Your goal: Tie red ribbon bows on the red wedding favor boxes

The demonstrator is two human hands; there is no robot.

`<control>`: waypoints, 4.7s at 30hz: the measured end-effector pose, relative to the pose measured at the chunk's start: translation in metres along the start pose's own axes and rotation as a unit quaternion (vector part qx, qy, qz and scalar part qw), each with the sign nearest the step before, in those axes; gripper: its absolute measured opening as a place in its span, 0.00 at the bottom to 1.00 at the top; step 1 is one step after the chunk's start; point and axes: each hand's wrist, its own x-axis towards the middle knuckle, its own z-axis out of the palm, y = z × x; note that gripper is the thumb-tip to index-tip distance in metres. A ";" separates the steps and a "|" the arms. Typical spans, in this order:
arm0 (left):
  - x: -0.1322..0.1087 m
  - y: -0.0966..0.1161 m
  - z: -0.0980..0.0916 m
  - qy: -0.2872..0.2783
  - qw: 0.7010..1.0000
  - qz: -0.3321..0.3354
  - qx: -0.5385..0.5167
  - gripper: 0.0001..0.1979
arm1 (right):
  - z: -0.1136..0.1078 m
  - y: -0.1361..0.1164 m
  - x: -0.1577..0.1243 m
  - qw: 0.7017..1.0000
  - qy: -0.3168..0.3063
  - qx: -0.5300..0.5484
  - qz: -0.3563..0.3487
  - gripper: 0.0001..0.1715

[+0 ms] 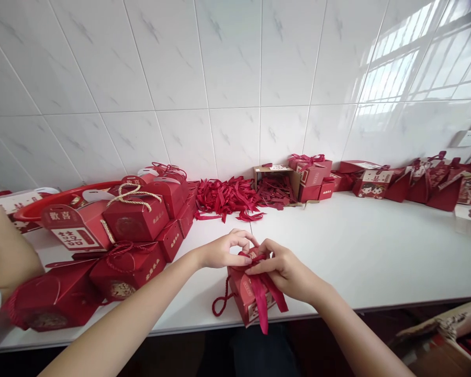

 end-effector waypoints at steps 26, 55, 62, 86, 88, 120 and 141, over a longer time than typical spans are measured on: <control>-0.012 0.004 0.034 0.178 0.982 -0.009 -0.060 0.10 | -0.007 -0.002 0.001 0.994 0.095 0.011 0.049 0.05; -0.006 0.006 0.053 0.239 0.962 -0.050 -0.119 0.08 | 0.004 0.022 -0.004 0.904 0.229 0.328 0.150 0.26; -0.011 0.006 0.044 0.205 0.960 -0.042 -0.185 0.07 | -0.006 0.027 -0.008 0.924 0.193 0.293 0.153 0.19; -0.013 0.020 0.038 0.232 0.951 -0.080 0.186 0.26 | -0.012 0.019 -0.012 0.942 0.132 0.277 0.136 0.17; -0.014 0.024 0.035 0.235 0.936 -0.087 0.248 0.26 | -0.012 0.019 -0.012 0.944 0.133 0.272 0.134 0.17; -0.013 0.001 0.018 0.183 0.980 -0.045 0.063 0.18 | -0.016 0.022 -0.005 0.951 0.051 0.228 0.203 0.21; -0.003 0.010 0.053 0.278 0.942 -0.083 -0.171 0.09 | -0.012 0.014 -0.002 0.958 0.087 0.183 0.202 0.22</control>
